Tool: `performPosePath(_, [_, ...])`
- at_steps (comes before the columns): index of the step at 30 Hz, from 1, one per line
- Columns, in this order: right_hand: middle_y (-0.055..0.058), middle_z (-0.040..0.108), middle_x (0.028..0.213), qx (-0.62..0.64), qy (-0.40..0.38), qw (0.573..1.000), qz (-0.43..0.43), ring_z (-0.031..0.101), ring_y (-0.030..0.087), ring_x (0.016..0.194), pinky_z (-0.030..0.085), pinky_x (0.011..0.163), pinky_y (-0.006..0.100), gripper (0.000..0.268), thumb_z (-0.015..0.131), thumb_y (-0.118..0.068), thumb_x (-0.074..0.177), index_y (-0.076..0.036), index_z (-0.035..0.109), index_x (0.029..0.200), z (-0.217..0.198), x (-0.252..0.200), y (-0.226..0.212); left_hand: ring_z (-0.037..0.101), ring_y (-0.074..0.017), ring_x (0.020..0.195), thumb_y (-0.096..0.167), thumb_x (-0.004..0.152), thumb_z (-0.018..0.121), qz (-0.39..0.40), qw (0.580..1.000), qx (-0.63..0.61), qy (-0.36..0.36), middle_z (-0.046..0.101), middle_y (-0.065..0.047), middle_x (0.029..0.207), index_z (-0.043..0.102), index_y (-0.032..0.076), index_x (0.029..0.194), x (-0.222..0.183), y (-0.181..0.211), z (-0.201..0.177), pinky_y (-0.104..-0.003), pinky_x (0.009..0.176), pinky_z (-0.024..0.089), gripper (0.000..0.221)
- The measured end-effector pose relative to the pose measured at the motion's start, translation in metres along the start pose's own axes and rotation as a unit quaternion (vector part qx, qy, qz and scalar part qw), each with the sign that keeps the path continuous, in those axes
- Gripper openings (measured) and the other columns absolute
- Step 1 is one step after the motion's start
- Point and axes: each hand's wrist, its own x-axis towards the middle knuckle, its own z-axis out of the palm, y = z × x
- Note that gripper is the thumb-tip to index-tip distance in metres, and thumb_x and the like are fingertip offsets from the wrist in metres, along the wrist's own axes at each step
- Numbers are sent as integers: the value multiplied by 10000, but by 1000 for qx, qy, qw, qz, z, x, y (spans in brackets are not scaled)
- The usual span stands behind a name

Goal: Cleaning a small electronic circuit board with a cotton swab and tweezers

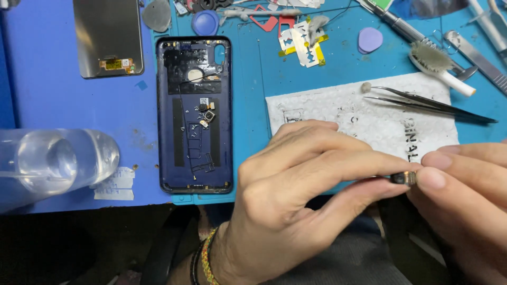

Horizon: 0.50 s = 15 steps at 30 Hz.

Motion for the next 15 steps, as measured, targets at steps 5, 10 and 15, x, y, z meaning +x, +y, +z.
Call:
performPosePath(5, [221, 724, 1318, -57, -32, 998, -22, 744, 486, 1248, 419, 1259, 634, 261, 727, -59, 1042, -19, 660, 1291, -10, 11, -12, 818, -123, 984, 84, 1025, 868, 26, 999, -5, 26, 839, -33, 1097, 762, 141, 1190, -9, -9, 5, -436, 1238, 666, 204])
performPosePath(10, [254, 712, 1335, -38, -20, 999, -12, 749, 508, 1262, 490, 1173, 575, 298, 748, -49, 1037, -7, 637, 1310, -6, 1, -6, 827, -104, 990, 88, 1013, 889, 3, 999, -31, 21, 859, -15, 1088, 767, 159, 1195, -11, -8, 6, -399, 1268, 657, 230])
performPosePath(15, [208, 710, 1367, -53, -48, 997, -28, 741, 485, 1296, 446, 1227, 598, 359, 745, -111, 1021, -49, 627, 1355, -11, 1, -2, 828, -101, 981, 97, 1006, 872, -51, 995, -85, 6, 861, -21, 1094, 773, 174, 1155, -9, -5, 6, -382, 1272, 672, 195])
